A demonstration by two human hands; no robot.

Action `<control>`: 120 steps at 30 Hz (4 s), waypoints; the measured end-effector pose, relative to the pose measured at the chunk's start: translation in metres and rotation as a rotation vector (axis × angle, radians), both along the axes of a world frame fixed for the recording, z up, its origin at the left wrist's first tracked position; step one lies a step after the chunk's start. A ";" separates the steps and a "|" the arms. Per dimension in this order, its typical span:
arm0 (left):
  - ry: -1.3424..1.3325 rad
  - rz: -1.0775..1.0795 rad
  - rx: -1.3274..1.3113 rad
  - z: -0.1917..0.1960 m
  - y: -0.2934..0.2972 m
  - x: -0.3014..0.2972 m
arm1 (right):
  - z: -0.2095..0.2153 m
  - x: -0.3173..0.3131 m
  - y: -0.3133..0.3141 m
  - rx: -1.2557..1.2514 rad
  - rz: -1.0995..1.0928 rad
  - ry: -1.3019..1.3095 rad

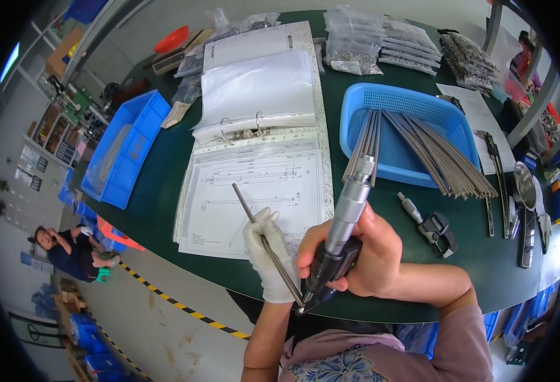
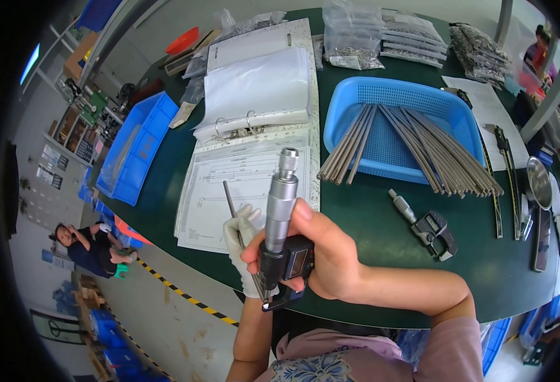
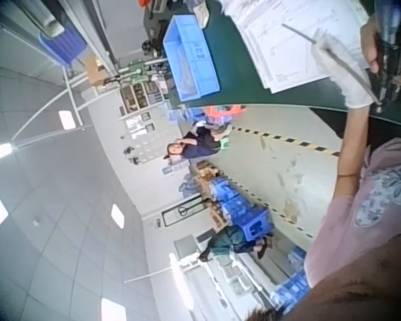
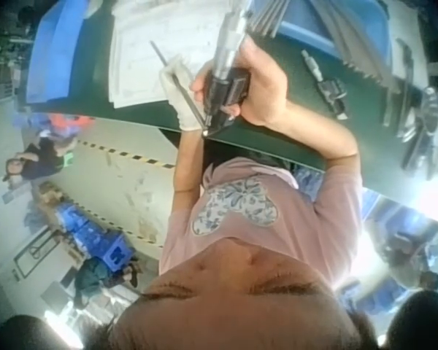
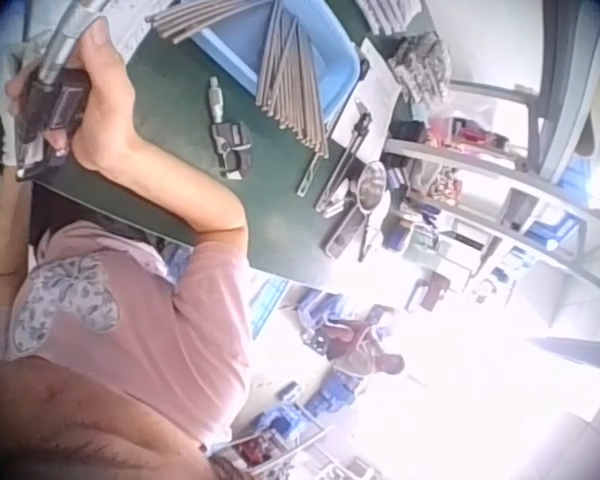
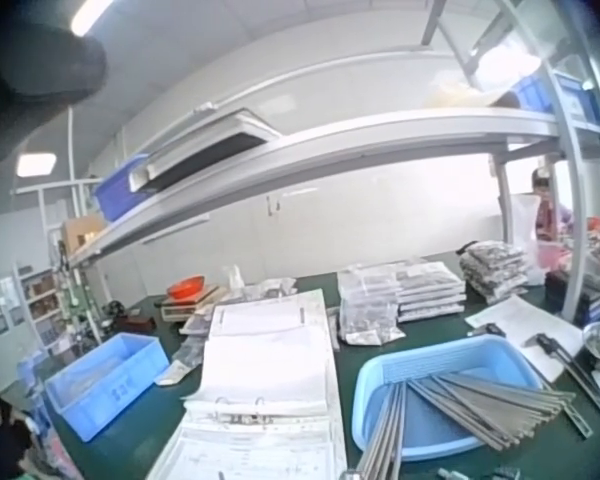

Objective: Measuring the dimensions of metal rods using a micrometer and a digital vernier caliper in a workshop environment.

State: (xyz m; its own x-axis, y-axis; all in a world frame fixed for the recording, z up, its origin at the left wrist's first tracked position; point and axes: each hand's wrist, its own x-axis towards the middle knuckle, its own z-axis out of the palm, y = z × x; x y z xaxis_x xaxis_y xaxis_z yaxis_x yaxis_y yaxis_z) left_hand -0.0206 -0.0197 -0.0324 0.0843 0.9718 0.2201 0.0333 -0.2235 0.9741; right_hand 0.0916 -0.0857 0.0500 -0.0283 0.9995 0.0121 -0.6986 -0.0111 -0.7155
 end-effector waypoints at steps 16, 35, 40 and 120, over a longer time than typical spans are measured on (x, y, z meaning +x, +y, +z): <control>-0.048 0.012 -0.031 -0.009 0.001 0.003 | 0.000 0.003 0.000 -0.018 0.015 -0.369; -0.146 -0.015 -0.083 -0.008 0.002 0.002 | -0.002 0.002 0.003 -0.027 0.036 0.119; -0.155 -0.010 -0.153 -0.007 0.000 0.002 | 0.000 0.000 0.002 -0.053 -0.016 -0.244; 0.133 0.155 0.250 -0.015 0.003 -0.001 | -0.021 0.000 0.008 0.173 0.070 -0.469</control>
State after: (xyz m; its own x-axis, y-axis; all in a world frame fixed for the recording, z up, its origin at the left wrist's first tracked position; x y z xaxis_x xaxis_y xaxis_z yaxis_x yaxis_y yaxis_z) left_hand -0.0221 -0.0164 -0.0477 -0.0164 0.8926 0.4505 0.2092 -0.4375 0.8745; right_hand 0.0916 -0.0780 0.0286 -0.1373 0.9795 0.1477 -0.3030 0.1004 -0.9477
